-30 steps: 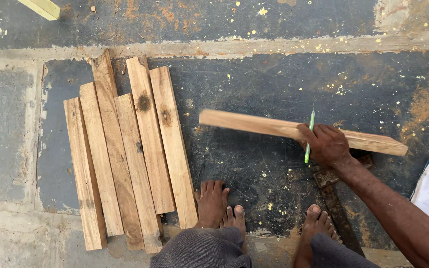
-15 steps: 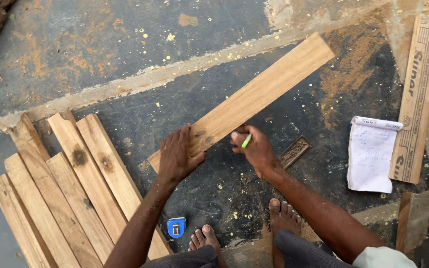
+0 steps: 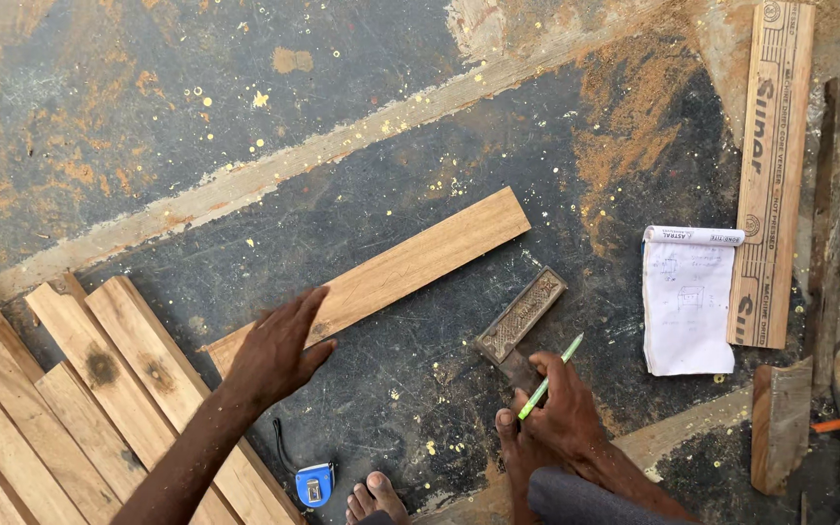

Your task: The person measures and marks wooden planks using a tape measure, pencil, and try square. They repeatedly measure lengths, mark points, and draw perpendicular lines on the wood to prepare for cutting.

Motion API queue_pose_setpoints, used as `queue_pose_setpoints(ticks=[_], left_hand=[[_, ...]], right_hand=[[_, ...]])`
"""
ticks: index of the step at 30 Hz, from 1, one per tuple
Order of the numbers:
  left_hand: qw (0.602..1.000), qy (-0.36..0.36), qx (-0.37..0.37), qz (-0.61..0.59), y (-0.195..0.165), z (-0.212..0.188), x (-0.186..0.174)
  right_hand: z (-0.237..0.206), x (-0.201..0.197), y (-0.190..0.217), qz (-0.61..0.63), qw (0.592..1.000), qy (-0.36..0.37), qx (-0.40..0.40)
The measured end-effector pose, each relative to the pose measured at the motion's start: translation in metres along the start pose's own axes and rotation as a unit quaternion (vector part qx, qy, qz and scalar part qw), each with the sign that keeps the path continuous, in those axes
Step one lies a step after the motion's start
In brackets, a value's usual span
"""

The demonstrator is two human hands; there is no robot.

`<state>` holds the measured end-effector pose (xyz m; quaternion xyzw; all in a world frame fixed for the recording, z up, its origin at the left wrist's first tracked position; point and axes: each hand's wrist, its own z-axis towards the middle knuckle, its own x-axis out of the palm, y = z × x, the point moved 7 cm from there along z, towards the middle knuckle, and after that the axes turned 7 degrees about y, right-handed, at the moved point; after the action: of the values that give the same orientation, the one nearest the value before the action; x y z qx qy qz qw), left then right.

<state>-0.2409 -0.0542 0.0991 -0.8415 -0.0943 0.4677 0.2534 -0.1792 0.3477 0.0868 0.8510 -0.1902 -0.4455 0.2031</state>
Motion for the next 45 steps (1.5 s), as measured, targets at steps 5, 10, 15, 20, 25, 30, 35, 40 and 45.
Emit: queue_pose_setpoints(ticks=[5,10,15,20,25,30,35,40,45], left_hand=[[0.963,-0.102,0.249,0.004,-0.150,0.048,-0.012],[0.993,-0.042,0.105,-0.020,-0.162,0.146,0.007],[0.987,-0.154,0.021,0.036,-0.112,0.220,-0.006],[0.969,-0.236,0.009,0.073,-0.113,0.231,0.021],[0.957,-0.264,0.027,0.115,-0.121,0.226,0.034],[0.948,-0.285,0.044,0.135,-0.124,0.225,0.028],[0.955,-0.273,0.034,0.106,-0.122,0.227,0.028],[0.957,-0.260,0.025,0.125,-0.122,0.229,0.030],[0.954,-0.264,0.027,0.142,-0.122,0.229,0.031]], right_hand=[[0.020,-0.056,0.044,0.339,0.929,0.020,-0.147],[0.075,-0.083,0.039,0.453,0.878,0.017,-0.151],[0.119,-0.083,-0.005,0.239,0.965,-0.093,-0.046],[0.126,-0.068,-0.025,0.113,0.988,-0.106,-0.014],[0.133,-0.070,-0.004,0.036,0.990,-0.123,-0.050],[0.150,-0.070,0.012,-0.015,0.991,-0.119,-0.060],[0.157,-0.105,0.001,0.125,0.959,-0.219,-0.129],[0.207,-0.131,0.006,0.278,0.938,-0.124,-0.166],[0.227,-0.132,0.040,0.093,0.963,-0.084,-0.240]])
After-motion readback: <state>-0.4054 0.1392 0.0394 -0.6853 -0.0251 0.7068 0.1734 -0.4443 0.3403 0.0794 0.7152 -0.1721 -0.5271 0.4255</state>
